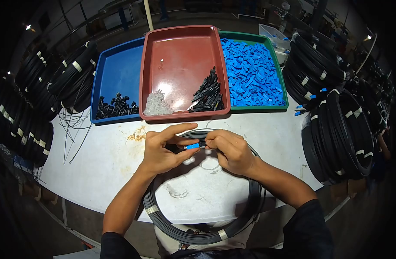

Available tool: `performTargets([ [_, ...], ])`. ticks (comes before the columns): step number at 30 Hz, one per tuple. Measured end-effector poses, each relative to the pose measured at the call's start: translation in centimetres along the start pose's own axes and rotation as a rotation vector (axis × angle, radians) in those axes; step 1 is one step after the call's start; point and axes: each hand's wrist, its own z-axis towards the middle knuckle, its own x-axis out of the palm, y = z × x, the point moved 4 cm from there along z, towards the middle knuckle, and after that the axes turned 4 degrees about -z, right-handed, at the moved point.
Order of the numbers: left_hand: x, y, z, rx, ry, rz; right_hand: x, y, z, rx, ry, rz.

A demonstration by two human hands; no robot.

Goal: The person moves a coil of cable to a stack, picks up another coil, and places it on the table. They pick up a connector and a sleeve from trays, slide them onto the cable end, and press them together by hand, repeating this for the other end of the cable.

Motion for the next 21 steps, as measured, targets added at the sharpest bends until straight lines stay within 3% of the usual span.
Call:
performTargets([
  [4,0.03,0.12,-0.11,-0.104,0.029,0.006,0.0,0.16,-0.07,-0.039,0.013,0.019],
  [9,-0.44,-0.45,0.22,0.091,0.05,0.104,-0.04,0.05,-0.07,0.009,0.005,0.036],
  [16,-0.01,-0.32,0.26,0.039,0.097,0.114,0.13,0.19,-0.19,-0.045,-0.023,0.014],
  [19,-0.31,-0.39,0.47,0.157,0.026,0.13,0.23,-0.07,-0.12,0.001,-0.062,0.03],
  [21,-0.36,-0.08,0.44,0.12,0.006,0.154,0.12,0.07,0.04,-0.016,-0.07,-0.003],
])
